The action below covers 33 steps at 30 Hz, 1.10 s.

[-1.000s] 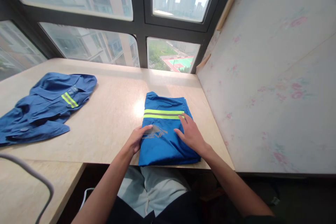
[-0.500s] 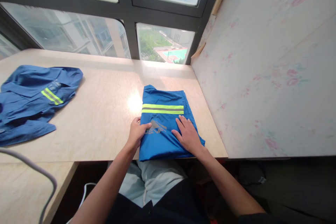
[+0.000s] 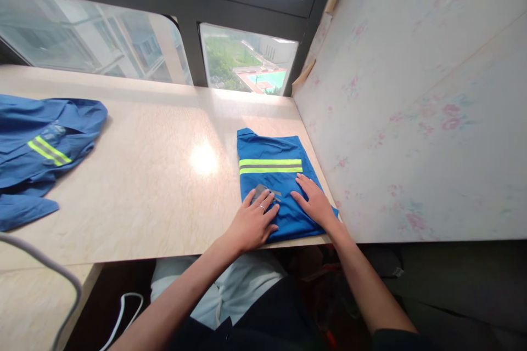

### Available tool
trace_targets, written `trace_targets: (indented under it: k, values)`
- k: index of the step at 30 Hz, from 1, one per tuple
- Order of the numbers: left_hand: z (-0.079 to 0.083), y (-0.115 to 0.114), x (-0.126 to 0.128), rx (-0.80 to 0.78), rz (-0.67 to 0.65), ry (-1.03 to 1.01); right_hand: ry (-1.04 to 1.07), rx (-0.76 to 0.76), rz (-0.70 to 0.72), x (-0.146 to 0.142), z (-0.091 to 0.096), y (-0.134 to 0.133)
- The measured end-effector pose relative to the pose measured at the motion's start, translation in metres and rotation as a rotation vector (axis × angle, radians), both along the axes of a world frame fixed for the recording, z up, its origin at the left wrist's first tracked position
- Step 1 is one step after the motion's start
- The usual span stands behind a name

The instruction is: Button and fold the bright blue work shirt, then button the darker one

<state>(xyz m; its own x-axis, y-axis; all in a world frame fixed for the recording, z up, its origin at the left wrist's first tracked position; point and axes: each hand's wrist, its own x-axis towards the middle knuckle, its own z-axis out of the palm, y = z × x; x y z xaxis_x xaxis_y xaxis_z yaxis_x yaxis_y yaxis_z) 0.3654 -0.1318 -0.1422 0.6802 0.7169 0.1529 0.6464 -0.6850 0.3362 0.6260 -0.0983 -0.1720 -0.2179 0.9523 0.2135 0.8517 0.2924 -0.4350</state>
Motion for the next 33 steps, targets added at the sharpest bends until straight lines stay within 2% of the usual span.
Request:
trace_targets:
  k: [4, 7, 10, 14, 19, 24, 28, 33]
  values:
    - [-0.008, 0.025, 0.012, -0.049, -0.045, -0.004, 0.062, -0.029, -0.072, 0.020, -0.001, 0.008]
    - [-0.007, 0.045, 0.014, -0.077, -0.086, -0.010, 0.092, -0.058, -0.126, 0.028, -0.001, 0.011]
    - [-0.005, 0.056, 0.013, -0.114, -0.122, -0.005, 0.131, -0.073, -0.137, 0.034, -0.002, 0.013]
    - [-0.006, 0.053, 0.008, -0.131, -0.093, -0.063, 0.162, -0.074, -0.142, 0.040, -0.002, 0.015]
    - [-0.014, 0.031, 0.006, -0.125, 0.002, -0.158, 0.172, -0.074, -0.132, 0.041, -0.002, 0.016]
    - [-0.016, 0.018, 0.008, -0.140, 0.034, -0.137, 0.169, -0.061, -0.093, 0.041, -0.002, 0.025]
    - [-0.015, 0.029, 0.011, -0.150, 0.027, -0.108, 0.160, -0.056, -0.090, 0.042, -0.004, 0.038]
    - [-0.012, 0.057, 0.015, -0.190, 0.023, -0.044, 0.167, -0.049, -0.109, 0.045, -0.009, 0.060]
